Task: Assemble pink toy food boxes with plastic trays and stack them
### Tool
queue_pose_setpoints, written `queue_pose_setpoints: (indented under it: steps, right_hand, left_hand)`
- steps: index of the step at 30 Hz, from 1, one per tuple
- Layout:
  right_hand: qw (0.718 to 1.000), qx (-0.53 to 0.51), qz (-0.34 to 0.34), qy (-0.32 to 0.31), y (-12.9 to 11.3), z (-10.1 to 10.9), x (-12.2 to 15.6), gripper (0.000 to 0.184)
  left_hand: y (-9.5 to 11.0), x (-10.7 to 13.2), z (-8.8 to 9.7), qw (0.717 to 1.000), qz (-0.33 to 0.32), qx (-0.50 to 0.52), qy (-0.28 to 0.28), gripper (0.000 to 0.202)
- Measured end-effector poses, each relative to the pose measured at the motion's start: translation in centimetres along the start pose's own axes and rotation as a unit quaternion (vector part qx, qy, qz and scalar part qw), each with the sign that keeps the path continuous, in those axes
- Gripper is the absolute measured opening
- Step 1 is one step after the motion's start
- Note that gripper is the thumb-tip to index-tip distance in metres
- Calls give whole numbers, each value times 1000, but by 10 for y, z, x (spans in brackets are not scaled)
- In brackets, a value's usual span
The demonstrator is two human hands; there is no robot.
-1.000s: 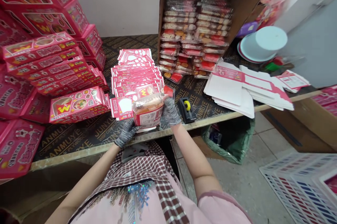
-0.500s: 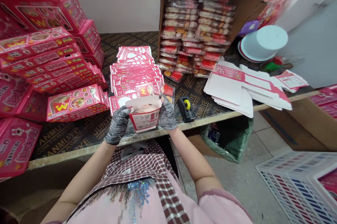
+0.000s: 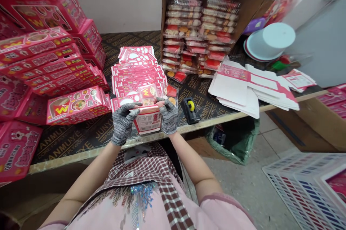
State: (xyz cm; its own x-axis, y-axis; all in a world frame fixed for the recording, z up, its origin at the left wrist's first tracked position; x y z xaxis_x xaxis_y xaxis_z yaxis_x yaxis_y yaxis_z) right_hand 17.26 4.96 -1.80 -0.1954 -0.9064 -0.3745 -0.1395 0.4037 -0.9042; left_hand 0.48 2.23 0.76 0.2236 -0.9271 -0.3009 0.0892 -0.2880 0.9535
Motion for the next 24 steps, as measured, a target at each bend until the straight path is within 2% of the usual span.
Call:
queue_pose_setpoints:
  steps: [3,6,8,10,12,15,17,18,20,22,23,24]
  right_hand:
    - [998,19,48,26,-6,3,-4,12]
    - [996,52,75,4,-7,9,-6,7]
    - [992,81,94,-19,-2,17,-4,11]
    - [982,123,136,-55,4,25,1,16]
    - [961,166,198,-97,9,31,8,20]
    - [932,209,262,-142,5,37,16,27]
    - [930,227,262,-125,-3,47,17,33]
    - [935,235,249,-95,-6,58,16,36]
    - [943,262,207,4,-10,91,11,37]
    - [932,311,152,104,-5,136,8,31]
    - [921,342,123,138,0,159,8,28]
    - [913,372,89,144,7,180,8,25]
  left_hand:
    - [1,-3,9,997,-26,-64,-29,20]
    - [-4,-4,16,984,-90,-138,-67,11]
    - [-8,-2,21,961,-178,-191,-92,9]
    - [-13,0,27,920,-287,-244,-106,10]
    - [-16,0,30,876,-369,-289,-112,13]
    - [-16,-3,27,843,-408,-330,-117,9]
    - [-14,-7,22,840,-393,-352,-127,6]
    - [-13,-8,19,839,-379,-366,-136,10]
    - [-11,-9,14,839,-347,-388,-155,22]
    - [-12,-10,10,843,-318,-399,-169,27]
    - [-12,-10,8,845,-309,-399,-175,28]
    - [-12,-9,6,846,-306,-396,-181,27]
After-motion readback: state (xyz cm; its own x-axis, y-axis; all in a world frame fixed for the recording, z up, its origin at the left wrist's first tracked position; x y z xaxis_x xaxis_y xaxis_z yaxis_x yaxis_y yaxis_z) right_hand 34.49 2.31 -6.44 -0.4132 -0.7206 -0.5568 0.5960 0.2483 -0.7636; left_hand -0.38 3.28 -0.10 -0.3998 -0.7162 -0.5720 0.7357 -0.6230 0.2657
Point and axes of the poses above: each hand's wrist, its own x-axis away from the middle knuckle, its own z-axis out of the back of the hand, y = z × x, the point moved 2 cm from there along -x, towards the middle knuckle, and after that the axes turned 8 degrees about -x, right-handed, at the moved point
